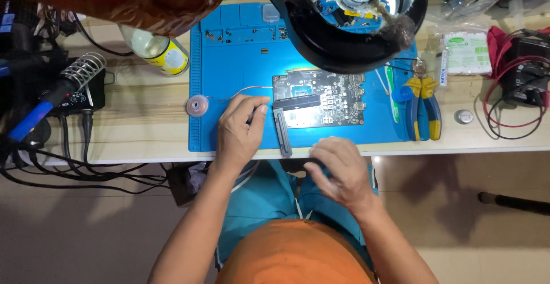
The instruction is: Inspecting and repairing a graphics card circuit board using a digital microscope and precision hand tools.
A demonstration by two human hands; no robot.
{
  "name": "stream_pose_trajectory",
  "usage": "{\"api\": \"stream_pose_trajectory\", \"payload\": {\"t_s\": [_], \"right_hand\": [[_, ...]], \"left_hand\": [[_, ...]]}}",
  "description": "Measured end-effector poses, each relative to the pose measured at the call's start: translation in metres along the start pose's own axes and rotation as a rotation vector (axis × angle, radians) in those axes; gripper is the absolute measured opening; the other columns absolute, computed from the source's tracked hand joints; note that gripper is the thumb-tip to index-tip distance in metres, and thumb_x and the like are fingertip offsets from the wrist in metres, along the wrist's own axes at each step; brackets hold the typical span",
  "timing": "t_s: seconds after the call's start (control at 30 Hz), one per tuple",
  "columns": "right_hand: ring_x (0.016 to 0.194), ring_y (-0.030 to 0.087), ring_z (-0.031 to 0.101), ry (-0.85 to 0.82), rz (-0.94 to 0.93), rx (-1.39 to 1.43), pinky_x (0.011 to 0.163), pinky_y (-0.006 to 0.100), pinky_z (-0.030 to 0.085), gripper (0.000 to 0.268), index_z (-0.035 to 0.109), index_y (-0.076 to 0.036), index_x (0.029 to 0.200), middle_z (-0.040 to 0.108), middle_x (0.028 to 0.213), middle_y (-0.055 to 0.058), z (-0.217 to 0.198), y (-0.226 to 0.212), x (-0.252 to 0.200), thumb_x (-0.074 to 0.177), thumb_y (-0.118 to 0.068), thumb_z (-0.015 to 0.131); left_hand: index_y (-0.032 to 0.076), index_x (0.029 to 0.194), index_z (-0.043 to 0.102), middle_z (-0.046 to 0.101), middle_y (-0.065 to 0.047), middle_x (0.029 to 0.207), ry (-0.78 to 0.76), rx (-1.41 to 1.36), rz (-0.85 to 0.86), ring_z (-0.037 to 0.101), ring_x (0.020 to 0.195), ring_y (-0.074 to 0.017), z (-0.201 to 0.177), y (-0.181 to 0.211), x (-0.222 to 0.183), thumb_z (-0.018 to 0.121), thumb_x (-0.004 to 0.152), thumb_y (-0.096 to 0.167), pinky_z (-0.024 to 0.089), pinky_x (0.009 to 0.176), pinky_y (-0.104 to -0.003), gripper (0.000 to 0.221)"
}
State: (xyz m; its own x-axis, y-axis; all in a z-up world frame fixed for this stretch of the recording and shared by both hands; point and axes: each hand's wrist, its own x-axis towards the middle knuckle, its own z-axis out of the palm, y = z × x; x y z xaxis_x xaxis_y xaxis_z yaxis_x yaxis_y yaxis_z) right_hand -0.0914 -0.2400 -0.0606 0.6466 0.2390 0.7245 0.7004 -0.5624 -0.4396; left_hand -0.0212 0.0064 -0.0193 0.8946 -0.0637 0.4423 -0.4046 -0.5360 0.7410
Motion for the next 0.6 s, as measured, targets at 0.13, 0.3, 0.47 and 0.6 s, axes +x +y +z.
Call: {"api": "stream_pose_trajectory", "payload": {"t_s": [0.13,0.3,0.47,0.6], "right_hand": [[0.090,0.039,0.075,0.036,0.013,-0.029,0.084,0.051,0.062,0.016,0.083,-0.005,0.107,0.080,0.103,0.015,-0.028,0.018,-0.001,0.094,-0.014,0.086],[0.072,0.034,0.068,0.195,0.009,-0.143,0.075,0.045,0.057,0.014,0.085,-0.011,0.097,0.078,0.089,0.009,-0.057,0.003,-0.024,0.100,-0.023,0.079],[0.070,0.035,0.071,0.141,0.075,-0.170,0.071,0.047,0.057,0.014,0.086,-0.014,0.095,0.079,0.087,0.008,-0.053,0.004,-0.064,0.100,-0.025,0.078],[0.072,0.038,0.069,0.121,0.060,-0.207,0.072,0.048,0.056,0.017,0.085,-0.012,0.100,0.078,0.088,0.010,-0.060,-0.002,-0.036,0.103,-0.027,0.078]], "left_hand": [[0.015,0.117,0.083,0.073,-0.005,0.092,0.006,0.007,-0.007,0.070,0.071,-0.0297,-0.001,0.001,-0.001,0.067,0.110,0.013,0.059,0.064,-0.043,0.018],[0.013,0.118,0.082,0.071,-0.004,0.089,0.021,-0.010,-0.016,0.067,0.066,-0.0266,0.002,-0.004,-0.003,0.064,0.110,0.010,0.058,0.061,-0.041,0.019],[0.012,0.117,0.081,0.068,-0.004,0.086,0.034,-0.033,-0.023,0.065,0.063,-0.0241,0.002,-0.008,-0.004,0.063,0.110,0.009,0.056,0.058,-0.040,0.020],[0.013,0.115,0.081,0.069,-0.004,0.088,0.028,-0.014,-0.004,0.068,0.066,-0.0260,0.003,-0.010,-0.004,0.067,0.108,0.010,0.056,0.060,-0.040,0.016]]}}
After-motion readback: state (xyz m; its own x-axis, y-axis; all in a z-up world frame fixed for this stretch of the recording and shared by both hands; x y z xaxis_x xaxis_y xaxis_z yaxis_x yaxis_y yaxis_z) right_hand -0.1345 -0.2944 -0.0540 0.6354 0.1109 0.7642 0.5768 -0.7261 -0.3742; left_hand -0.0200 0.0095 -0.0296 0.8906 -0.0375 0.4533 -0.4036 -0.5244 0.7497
